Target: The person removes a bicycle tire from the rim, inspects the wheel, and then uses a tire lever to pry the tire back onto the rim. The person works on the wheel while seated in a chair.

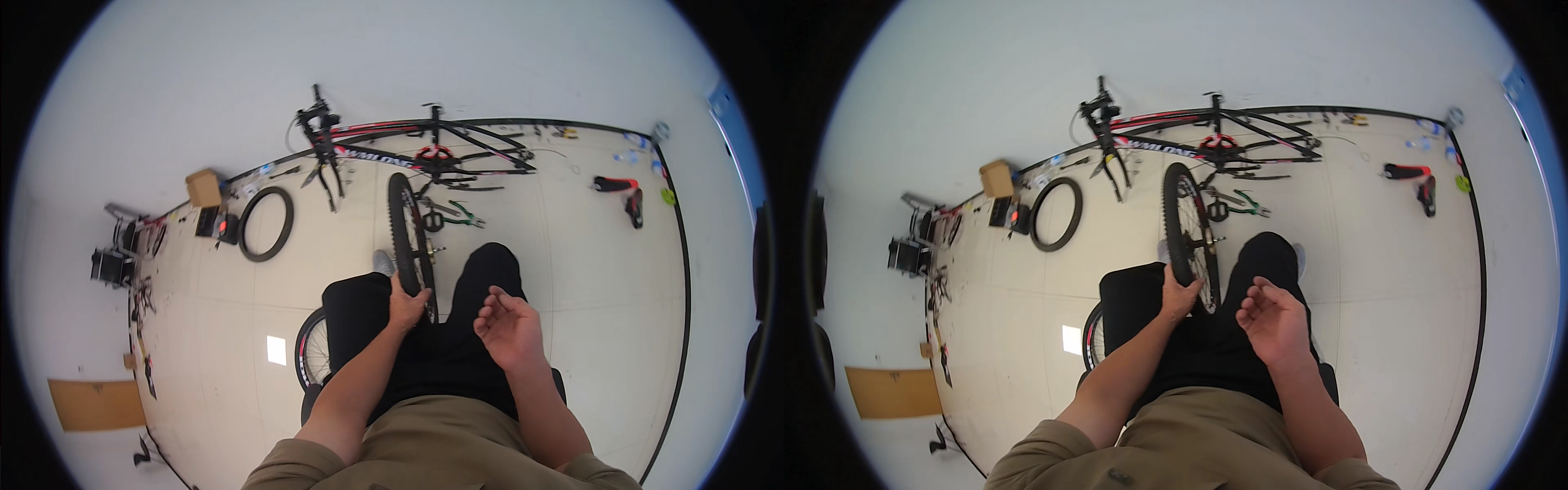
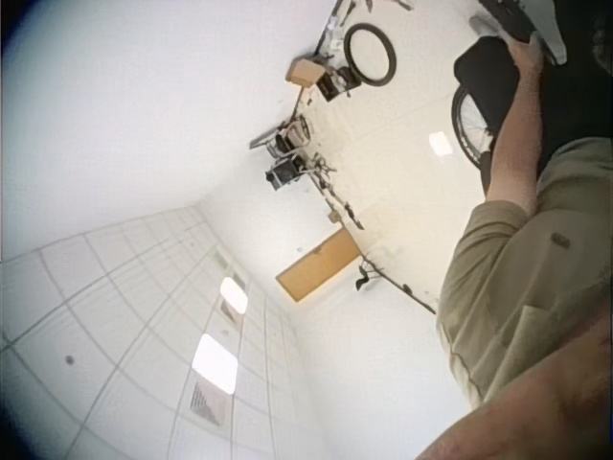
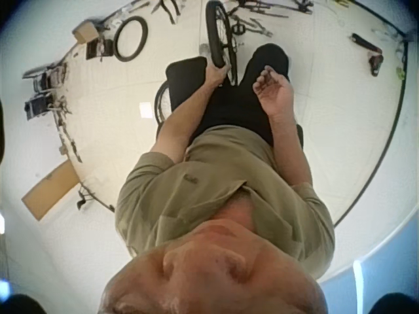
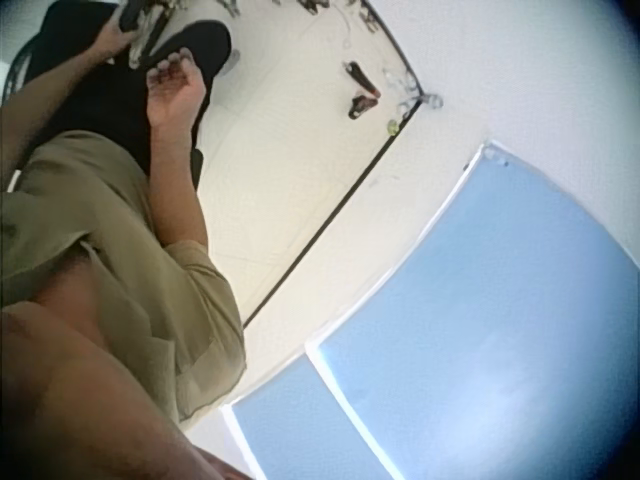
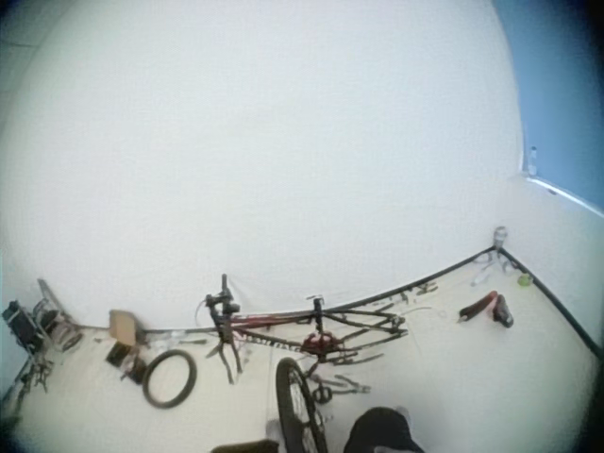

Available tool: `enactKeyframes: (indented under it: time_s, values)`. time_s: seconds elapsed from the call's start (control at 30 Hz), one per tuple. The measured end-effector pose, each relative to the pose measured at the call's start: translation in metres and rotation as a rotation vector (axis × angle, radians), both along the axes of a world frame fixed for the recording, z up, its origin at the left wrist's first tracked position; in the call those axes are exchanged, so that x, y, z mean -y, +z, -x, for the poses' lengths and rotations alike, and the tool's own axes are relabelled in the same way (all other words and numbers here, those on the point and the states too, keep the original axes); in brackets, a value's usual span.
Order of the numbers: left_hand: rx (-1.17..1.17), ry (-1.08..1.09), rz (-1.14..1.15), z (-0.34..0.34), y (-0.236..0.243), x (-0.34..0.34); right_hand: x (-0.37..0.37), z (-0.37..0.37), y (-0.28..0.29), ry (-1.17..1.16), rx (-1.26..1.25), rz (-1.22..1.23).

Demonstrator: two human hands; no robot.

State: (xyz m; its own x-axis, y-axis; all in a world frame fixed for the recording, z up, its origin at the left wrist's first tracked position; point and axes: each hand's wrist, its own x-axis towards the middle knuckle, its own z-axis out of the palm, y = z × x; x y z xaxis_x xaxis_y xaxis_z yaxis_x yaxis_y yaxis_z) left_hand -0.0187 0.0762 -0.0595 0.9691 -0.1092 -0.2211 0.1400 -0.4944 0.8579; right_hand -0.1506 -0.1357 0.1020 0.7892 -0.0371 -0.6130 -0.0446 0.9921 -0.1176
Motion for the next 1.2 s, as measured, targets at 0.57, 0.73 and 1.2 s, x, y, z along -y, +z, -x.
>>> enactKeyframes:
  time_s: [0.57, 0.73, 1.2]
  values:
    - [-0.204, 0.063, -0.167, 0.018, 0.013, 0.015, -0.013, -0.026, -0.007, 0.217, -0.091, 0.226]
    - [-0.123, 0.059, -0.168, 0.017, 0.009, 0.016, -0.036, -0.067, -0.063, 0.476, -0.051, 0.453]
    - [-0.090, 0.060, -0.080, 0.006, 0.018, 0.021, -0.084, -0.127, -0.171, 0.454, -0.012, 1.058]
